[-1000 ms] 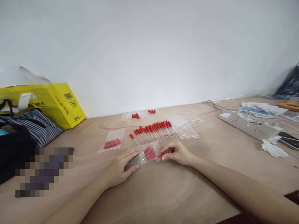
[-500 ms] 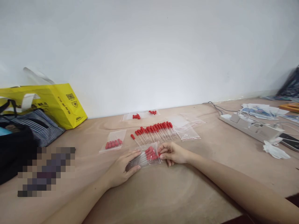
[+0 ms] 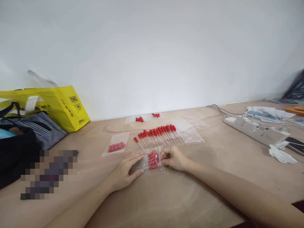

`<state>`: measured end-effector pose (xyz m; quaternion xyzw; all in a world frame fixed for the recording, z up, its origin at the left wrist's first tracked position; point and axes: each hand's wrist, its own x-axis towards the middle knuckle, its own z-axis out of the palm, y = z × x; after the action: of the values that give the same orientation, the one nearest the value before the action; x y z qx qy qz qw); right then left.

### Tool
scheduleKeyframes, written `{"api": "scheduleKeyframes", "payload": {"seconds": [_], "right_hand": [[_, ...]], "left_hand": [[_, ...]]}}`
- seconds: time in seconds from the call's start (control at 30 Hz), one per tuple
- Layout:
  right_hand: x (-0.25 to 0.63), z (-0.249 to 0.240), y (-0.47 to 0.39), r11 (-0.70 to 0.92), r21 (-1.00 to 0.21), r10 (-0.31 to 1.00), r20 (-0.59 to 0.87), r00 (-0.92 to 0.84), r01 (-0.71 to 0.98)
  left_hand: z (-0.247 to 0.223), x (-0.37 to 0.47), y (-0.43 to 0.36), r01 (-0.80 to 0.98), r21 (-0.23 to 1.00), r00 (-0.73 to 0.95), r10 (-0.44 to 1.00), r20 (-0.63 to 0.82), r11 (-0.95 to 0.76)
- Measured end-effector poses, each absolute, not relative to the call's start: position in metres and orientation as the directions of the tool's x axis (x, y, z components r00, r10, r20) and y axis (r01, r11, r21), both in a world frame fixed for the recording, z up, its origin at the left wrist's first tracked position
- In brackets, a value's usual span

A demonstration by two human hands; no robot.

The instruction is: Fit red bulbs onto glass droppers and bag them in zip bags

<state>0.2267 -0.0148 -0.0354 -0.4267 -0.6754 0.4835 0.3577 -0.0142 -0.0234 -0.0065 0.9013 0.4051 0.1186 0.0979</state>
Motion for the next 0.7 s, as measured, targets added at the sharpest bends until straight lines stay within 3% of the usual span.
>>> {"api": "scheduleKeyframes", "payload": {"seconds": [0.13, 0.3, 0.5, 0.7], "right_hand": [[0.222, -0.037, -0.016, 0.275, -0.908, 0.919, 0.151, -0.364, 0.316], [0.232, -0.028, -0.018, 0.344, -0.921, 0.796, 0.182, -0.577, 0.184], [0.24, -0.016, -0.031, 0.519, -0.812, 0.663, 0.186, -0.725, 0.267], [0.235, -0.018, -0.035, 0.63, -0.729, 0.627, 0.275, -0.729, 0.267]], "left_hand": [[-0.005, -0.014, -0.023, 0.704, 0.25, 0.65, 0.745, 0.15, -0.664], [0.0, -0.014, -0.026, 0.7, 0.231, 0.66, 0.735, 0.153, -0.676], [-0.002, -0.01, -0.012, 0.671, 0.158, 0.705, 0.689, 0.168, -0.725], [0.008, -0.008, 0.016, 0.592, 0.123, 0.787, 0.604, 0.126, -0.797]]}}
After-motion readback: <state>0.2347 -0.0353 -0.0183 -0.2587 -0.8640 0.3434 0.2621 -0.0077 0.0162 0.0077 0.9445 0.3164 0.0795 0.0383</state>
